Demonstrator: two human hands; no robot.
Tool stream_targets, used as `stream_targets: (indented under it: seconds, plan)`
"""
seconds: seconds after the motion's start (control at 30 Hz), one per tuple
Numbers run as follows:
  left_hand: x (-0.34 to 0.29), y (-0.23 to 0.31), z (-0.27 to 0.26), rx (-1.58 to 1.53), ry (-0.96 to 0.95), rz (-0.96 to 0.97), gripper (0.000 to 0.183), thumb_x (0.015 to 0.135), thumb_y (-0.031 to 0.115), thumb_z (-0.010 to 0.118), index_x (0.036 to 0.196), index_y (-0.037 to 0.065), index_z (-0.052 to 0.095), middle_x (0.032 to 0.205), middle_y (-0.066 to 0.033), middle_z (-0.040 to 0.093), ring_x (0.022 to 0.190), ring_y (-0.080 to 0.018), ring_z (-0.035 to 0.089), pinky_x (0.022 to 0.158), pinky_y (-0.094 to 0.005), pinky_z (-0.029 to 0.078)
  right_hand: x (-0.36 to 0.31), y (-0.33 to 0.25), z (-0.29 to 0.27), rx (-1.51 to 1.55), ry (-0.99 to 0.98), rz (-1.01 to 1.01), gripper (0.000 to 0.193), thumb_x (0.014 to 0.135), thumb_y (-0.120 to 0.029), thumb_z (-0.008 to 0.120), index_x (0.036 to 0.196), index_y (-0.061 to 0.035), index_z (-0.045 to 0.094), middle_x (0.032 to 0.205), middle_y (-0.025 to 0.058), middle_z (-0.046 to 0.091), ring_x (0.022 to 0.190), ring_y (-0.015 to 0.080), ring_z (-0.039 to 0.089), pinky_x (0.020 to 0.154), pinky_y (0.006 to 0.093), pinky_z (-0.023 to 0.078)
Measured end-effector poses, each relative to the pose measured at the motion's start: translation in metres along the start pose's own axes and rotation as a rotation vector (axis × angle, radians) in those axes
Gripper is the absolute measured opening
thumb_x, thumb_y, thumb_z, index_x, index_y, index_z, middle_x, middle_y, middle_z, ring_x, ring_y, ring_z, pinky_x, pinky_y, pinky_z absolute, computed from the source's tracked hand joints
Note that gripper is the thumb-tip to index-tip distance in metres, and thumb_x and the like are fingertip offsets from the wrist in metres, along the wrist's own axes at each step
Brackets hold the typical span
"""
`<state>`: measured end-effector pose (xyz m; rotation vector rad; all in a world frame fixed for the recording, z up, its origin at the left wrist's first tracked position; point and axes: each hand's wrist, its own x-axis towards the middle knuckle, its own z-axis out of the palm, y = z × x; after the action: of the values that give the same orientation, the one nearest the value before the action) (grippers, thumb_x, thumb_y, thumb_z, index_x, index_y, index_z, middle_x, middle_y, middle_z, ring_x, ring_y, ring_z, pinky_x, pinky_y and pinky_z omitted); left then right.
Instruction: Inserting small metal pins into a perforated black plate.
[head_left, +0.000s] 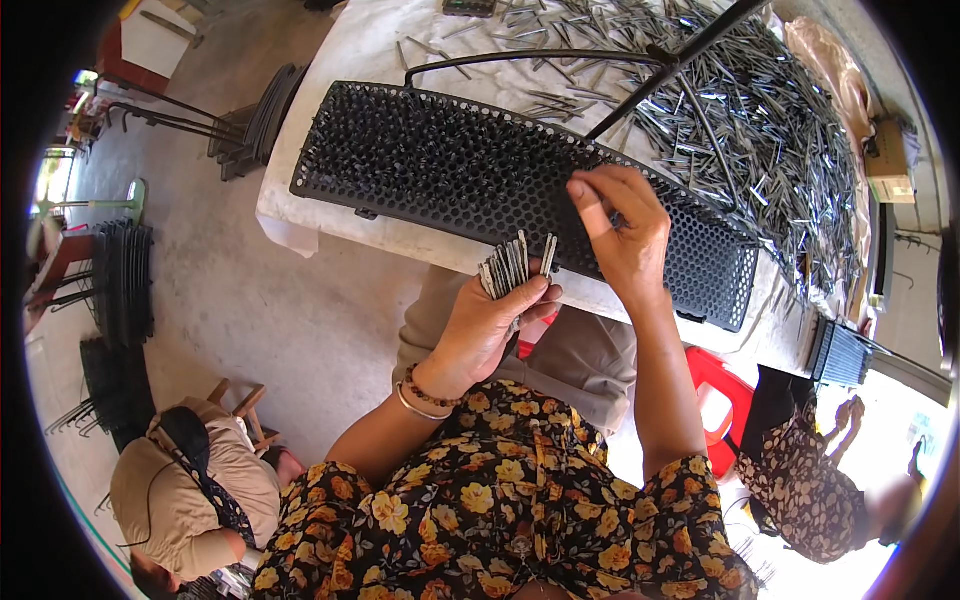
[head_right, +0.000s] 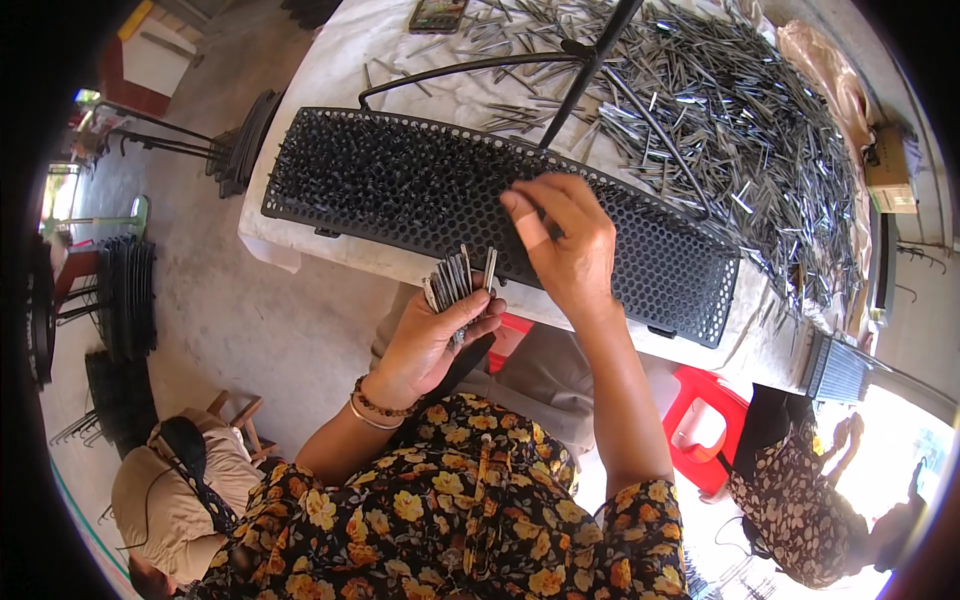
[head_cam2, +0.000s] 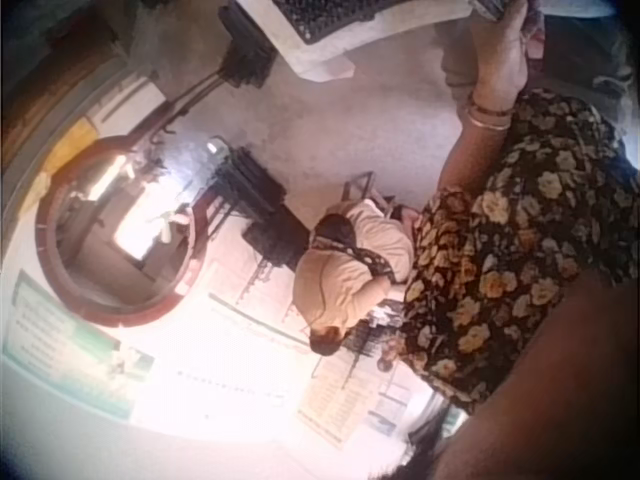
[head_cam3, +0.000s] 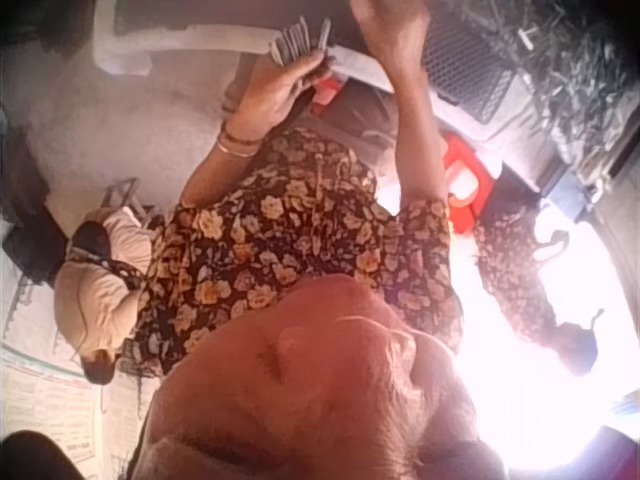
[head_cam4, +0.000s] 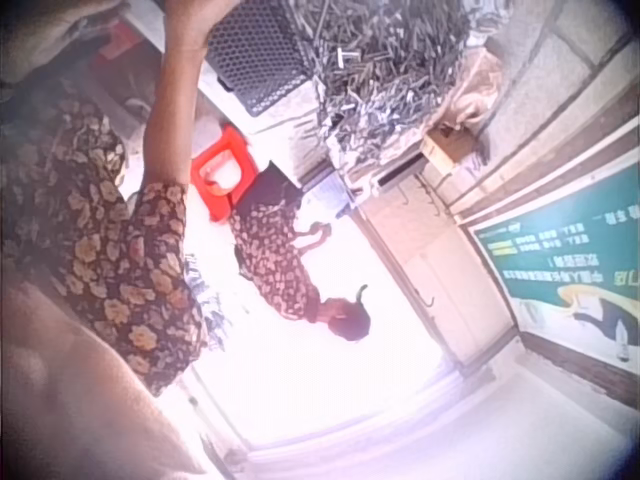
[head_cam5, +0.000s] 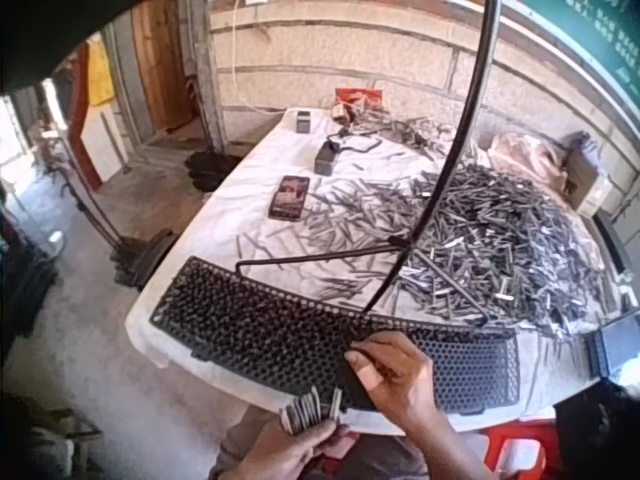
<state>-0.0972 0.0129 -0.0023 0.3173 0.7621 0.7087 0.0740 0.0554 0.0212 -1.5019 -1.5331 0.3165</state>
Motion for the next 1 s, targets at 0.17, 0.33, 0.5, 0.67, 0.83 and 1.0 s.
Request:
stream_targets:
  seconds: [0.17,0.33,0.5,0.67,0.83,1.0]
  plan:
    - [-0.002,0.003,0.007,0.037,0.051,0.038,0.015,0.089,0.008,0.059,0.104,0.007,0.059,0.099,-0.0055,0.064,0.089,-0.0161,0.064,0.077,-0.0294,0.053,-0.021,-0.018,-0.015,0.309,-0.443,0.459,0.016,0.08,-0.012,0.069,0.09,0.001,0.069,0.075,0.0038,0.065,0.061,0.0057,0.052,0.053,0.0229,0.042]
    - [0.0,0.0,0.006,0.023,0.086,0.04,0.015,0.089,0.011,0.06,0.104,0.007,0.059,0.096,-0.0043,0.064,0.089,-0.0159,0.064,0.075,-0.0296,0.054,-0.017,-0.015,-0.019,0.394,-0.242,0.56,0.017,0.083,-0.013,0.068,0.093,0.0009,0.068,0.072,0.0011,0.064,0.06,0.0039,0.051,0.053,0.0204,0.042]
    - [-0.002,0.001,0.004,0.049,0.066,0.02,0.015,0.089,0.012,0.06,0.103,0.007,0.059,0.094,-0.0035,0.064,0.086,-0.0144,0.063,0.073,-0.0288,0.054,0.003,0.002,-0.019,0.339,0.009,0.482,0.018,0.084,-0.013,0.068,0.095,0.0006,0.067,0.073,0.0001,0.062,0.06,0.0035,0.048,0.054,0.0189,0.04]
    - [-0.003,0.002,0.006,0.065,0.064,0.022,0.014,0.089,0.011,0.06,0.102,0.008,0.059,0.091,-0.0025,0.063,0.084,-0.0133,0.063,0.072,-0.0282,0.053,0.009,0.029,-0.013,0.189,0.084,0.252,0.015,0.083,-0.011,0.068,0.094,-0.0015,0.067,0.077,0.0007,0.063,0.062,0.0051,0.046,0.058,0.0201,0.04]
    - [-0.003,0.001,0.004,0.042,0.036,0.006,0.015,0.089,0.011,0.06,0.103,0.007,0.059,0.091,-0.0023,0.063,0.083,-0.0127,0.063,0.072,-0.0277,0.053,0.01,0.023,-0.015,0.069,0.071,0.137,0.015,0.082,-0.01,0.068,0.093,-0.0012,0.067,0.08,0.005,0.065,0.063,0.0085,0.051,0.06,0.0216,0.043]
    - [-0.002,0.001,0.003,0.034,0.027,0.006,0.015,0.089,0.01,0.06,0.103,0.007,0.059,0.09,-0.0022,0.063,0.083,-0.0129,0.063,0.072,-0.0278,0.053,0.01,0.031,-0.017,-0.006,0.02,-0.006,0.015,0.081,-0.009,0.068,0.094,-0.0007,0.067,0.082,0.0081,0.066,0.065,0.012,0.056,0.061,0.0231,0.045]
